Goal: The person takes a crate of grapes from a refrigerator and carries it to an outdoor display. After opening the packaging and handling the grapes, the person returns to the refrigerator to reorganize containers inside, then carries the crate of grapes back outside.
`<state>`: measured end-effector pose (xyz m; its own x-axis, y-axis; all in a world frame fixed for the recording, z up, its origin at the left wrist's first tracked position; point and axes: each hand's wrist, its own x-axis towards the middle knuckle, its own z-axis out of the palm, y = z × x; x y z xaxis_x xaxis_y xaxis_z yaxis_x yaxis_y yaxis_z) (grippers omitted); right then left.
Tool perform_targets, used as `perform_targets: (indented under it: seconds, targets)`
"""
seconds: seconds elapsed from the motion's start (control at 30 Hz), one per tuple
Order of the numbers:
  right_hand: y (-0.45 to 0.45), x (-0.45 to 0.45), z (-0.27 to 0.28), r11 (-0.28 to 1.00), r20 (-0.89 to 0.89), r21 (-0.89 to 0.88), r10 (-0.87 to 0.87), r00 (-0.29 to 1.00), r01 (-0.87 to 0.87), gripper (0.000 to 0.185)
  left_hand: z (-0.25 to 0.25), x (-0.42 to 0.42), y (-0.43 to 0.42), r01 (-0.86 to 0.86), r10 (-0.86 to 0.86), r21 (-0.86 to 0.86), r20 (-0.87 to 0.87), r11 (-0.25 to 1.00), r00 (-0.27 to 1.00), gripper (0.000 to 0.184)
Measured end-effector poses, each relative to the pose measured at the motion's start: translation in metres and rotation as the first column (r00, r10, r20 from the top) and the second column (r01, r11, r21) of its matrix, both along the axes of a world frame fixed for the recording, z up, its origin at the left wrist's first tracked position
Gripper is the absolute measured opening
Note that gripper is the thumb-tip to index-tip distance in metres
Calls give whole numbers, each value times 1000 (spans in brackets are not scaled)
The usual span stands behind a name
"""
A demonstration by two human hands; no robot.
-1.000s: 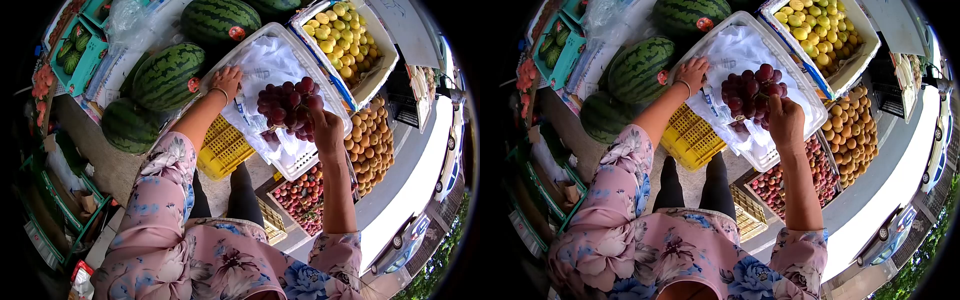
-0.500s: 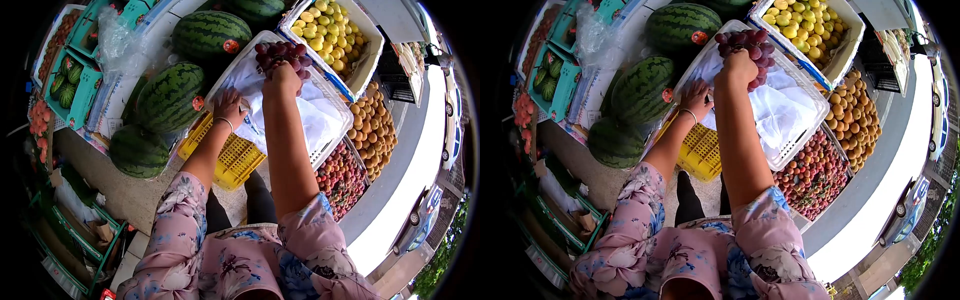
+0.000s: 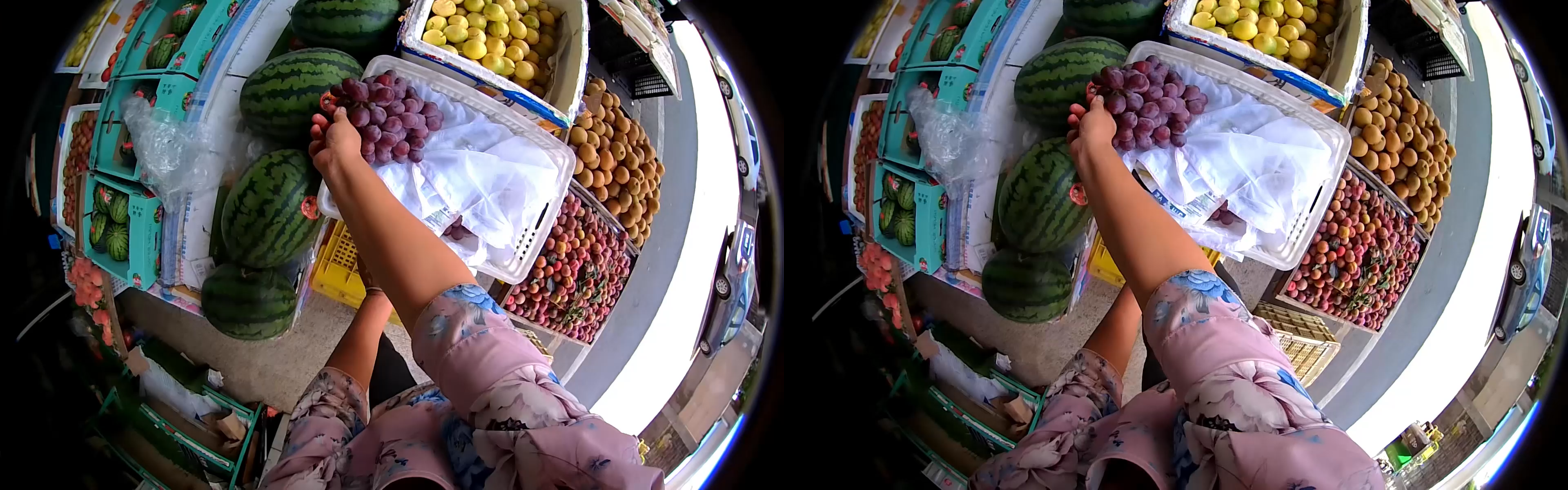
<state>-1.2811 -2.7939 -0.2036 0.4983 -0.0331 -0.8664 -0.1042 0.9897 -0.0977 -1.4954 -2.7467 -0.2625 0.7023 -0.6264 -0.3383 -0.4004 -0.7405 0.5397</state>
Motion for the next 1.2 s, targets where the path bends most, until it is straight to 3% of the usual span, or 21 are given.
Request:
perform_targets:
  seconds: [0.17, 0.23, 0.27, 0.3, 0.37, 0.43, 0.47, 0.5, 0.53, 0.6, 0.63, 0.73, 0.77, 0.87, 0.9, 0.97, 1.03, 1.07, 1.1, 1.17, 1.2]
  targets:
    - [-15, -21, 5, 984, 101, -17, 177, 979, -176, 21, -23, 32, -12, 17, -20, 87, 35, 996, 999, 31]
    - [-25, -39, 12, 814, 123, -227, 568, 814, -534, 28, -33, 51, -20, 16, -24, 126, 56, 992, 998, 28]
    - [-31, -58, 15, 668, 72, -442, 692, 718, -599, 37, -37, 58, -25, 12, -20, 142, 58, 990, 998, 26]
    - [-33, -85, 16, 521, -13, -674, 701, 713, -524, 43, -39, 64, -30, -6, -3, 140, 59, 990, 998, 25]
    - [-52, -153, 14, 219, -186, -856, 714, 675, -468, 39, -31, 75, -44, -79, 73, 104, 55, 991, 996, 21]
    - [-76, -219, 13, -164, -508, -846, 537, 673, -508, 42, -20, 81, -61, -227, 227, 19, 19, 974, 974, 16]
    - [-97, -245, 2, -468, -593, -785, 379, 710, -406, 58, -22, 82, -66, -200, 194, 87, 64, 976, 979, 17]
    - [-117, -260, 5, -647, -780, -556, 188, 596, -523, 76, -23, 84, -72, -248, 242, 145, 56, 958, 969, 15]
    - [-140, -268, -3, -654, -839, -439, 52, 542, -616, 89, -30, 85, -76, -281, 275, 163, 60, 946, 960, 15]
    - [-184, -266, -15, -578, -820, -448, -37, 571, -682, 103, -49, 82, -79, -330, 320, 163, 87, 930, 943, 16]
    - [-194, -262, -28, -570, -829, -468, 18, 559, -675, 100, -54, 81, -81, -354, 340, 146, 114, 924, 933, 15]
    - [-189, -264, -89, -643, -882, -471, 359, 306, -604, 87, -48, 81, -91, -434, 429, 190, 66, 881, 901, 15]
    - [-183, -265, -102, -587, -861, -504, 404, 309, -634, 83, -43, 83, -93, -431, 433, 230, 43, 873, 900, 16]
    - [-181, -266, -107, -605, -827, -561, 390, 404, -565, 81, -13, 63, -93, -463, 469, 248, 41, 851, 882, 24]
    - [-184, -266, -104, -601, -764, -642, 443, 470, -476, 78, 4, 49, -91, -469, 467, 192, 58, 862, 883, 28]
    - [-193, -271, -89, -603, -788, -611, 399, 470, -513, 73, 38, 16, -75, -436, 453, -158, 93, 886, 886, 33]
    - [-191, -278, -57, -641, -804, -571, 308, 509, -513, 69, 52, -30, -53, -438, 453, -304, -23, 846, 891, 33]
    - [-191, -286, -47, -666, -803, -552, 263, 535, -502, 66, 53, -55, -37, -420, 409, -287, -99, 861, 907, 32]
    - [-190, -294, -37, -700, -781, -552, 243, 576, -454, 63, 39, -86, -20, -408, 367, -247, -197, 879, 909, 30]
    - [-182, -313, -19, -792, -808, -429, 121, 576, -436, 59, 16, -140, 30, -487, 388, -80, -498, 870, 775, 26]
    - [-171, -322, -10, -813, -798, -405, 92, 595, -418, 57, 3, -165, 61, -476, 395, 5, -567, 879, 723, 28]
